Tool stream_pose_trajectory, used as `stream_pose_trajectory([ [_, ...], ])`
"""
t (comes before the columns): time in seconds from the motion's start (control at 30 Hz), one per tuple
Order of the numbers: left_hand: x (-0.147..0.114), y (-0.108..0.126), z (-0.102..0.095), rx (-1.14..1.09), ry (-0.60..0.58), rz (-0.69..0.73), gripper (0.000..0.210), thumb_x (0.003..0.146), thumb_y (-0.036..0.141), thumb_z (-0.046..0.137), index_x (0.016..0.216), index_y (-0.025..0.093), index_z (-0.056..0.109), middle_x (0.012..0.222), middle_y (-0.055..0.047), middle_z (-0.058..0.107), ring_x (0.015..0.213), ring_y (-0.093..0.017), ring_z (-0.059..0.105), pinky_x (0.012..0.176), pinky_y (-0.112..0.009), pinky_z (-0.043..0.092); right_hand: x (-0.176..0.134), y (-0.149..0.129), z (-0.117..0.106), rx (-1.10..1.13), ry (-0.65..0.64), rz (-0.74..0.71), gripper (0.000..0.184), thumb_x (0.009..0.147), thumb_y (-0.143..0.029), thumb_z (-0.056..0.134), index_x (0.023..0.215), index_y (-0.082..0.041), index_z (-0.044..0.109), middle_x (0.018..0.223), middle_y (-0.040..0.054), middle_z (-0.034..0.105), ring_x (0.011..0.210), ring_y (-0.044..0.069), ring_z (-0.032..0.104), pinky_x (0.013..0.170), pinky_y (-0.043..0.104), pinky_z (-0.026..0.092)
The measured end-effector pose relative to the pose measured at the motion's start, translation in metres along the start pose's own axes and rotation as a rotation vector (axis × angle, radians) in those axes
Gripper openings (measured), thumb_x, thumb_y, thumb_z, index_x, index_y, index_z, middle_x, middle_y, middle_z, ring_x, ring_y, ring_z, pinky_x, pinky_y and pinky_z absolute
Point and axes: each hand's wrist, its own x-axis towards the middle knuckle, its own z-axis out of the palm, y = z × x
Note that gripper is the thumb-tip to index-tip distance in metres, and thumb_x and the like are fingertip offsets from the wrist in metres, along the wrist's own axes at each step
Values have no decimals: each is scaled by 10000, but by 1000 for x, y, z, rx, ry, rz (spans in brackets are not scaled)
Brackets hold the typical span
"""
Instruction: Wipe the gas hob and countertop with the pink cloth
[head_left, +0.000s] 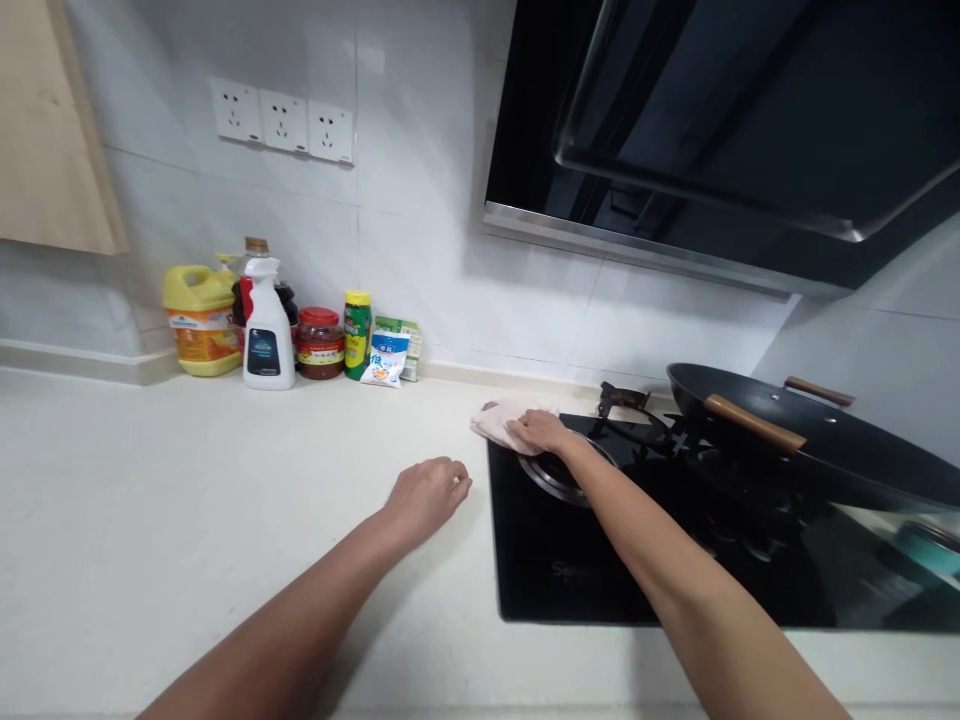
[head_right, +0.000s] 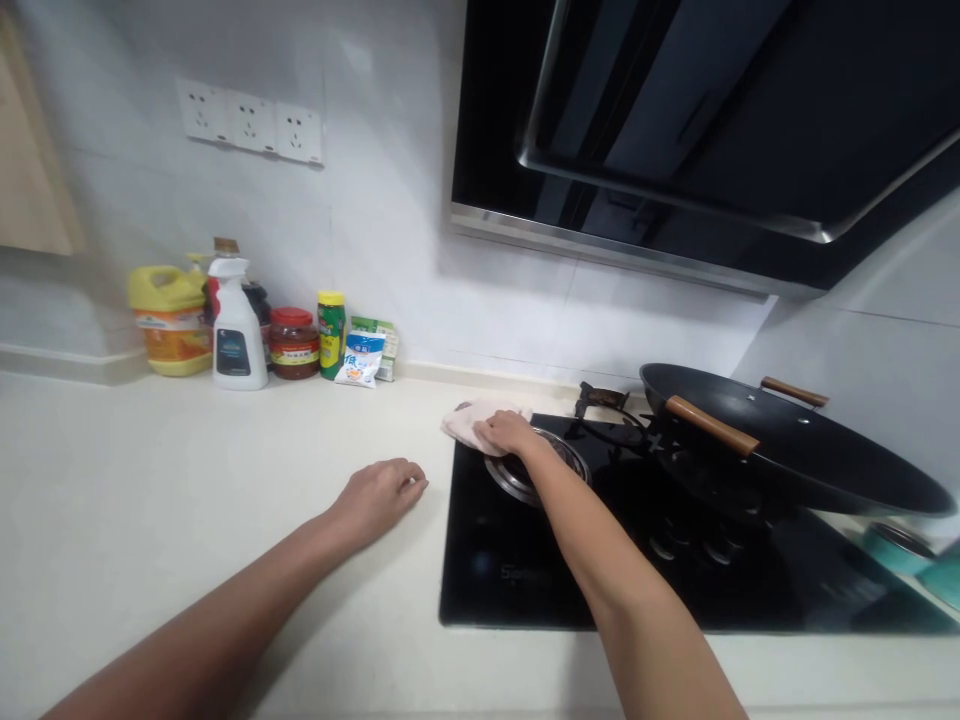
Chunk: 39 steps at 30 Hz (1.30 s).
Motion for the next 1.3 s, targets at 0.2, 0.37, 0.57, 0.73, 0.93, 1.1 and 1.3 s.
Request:
stream_pose_trajectory([
  [0.2,2,-3,-1,-23,22,-26,275,935,297,474,972,242,741,1074,-57,751,1009,-241,665,853,-324,472,-41,-35,4,-29,66,-61,714,989,-635,280,1054,-91,739,1159,192,690,1148,286,590,961,347,404],
  [0.37,3,-4,-4,-31,25,-17,283,924,308,467,918,244,743,1043,-59,755,979,-251,669,810,-323,473,-104,-38,9,-75,131,-267,630,1018,-544,305,820,-156,761,968,131,683,1031,253,595,918,348,418],
  [0.57,2,-5,-7,-64,41,-45,287,920,303,459,938,254,741,1040,-43,758,978,-247,668,791,-312,466,-195,-22,3,25,118,-285,527,989,-577,360,779,-210,674,865,79,624,879,213,568,836,338,432],
  [0.73,2,-6,-8,-74,38,-61,296,906,294,460,948,253,750,1041,-49,759,986,-247,666,787,-308,469,-207,-23,-3,151,78,-125,634,891,-699,479,1315,-234,560,1364,141,518,1227,303,484,1012,420,394],
  [0.93,3,-6,-9,-54,22,-65,306,895,309,451,944,244,747,1029,-50,762,957,-248,669,776,-314,460,-170,-62,3,272,-201,-57,840,914,-781,278,1601,-312,157,1671,130,54,1509,427,-26,1162,633,51],
  [1.1,5,-7,-9,-41,-16,-69,299,881,340,463,927,240,741,1004,-47,764,942,-245,673,740,-302,455,-176,-87,-4,350,-263,-322,810,898,-787,352,1576,-356,242,1679,46,-23,1519,335,-114,1196,558,-72],
  [1.3,6,-7,-11,-60,-16,-73,317,886,343,440,920,239,738,977,-39,762,932,-236,668,747,-296,454,-221,-57,2,396,-139,-373,618,989,-628,347,1528,-328,374,1669,24,136,1537,223,60,1239,439,15],
])
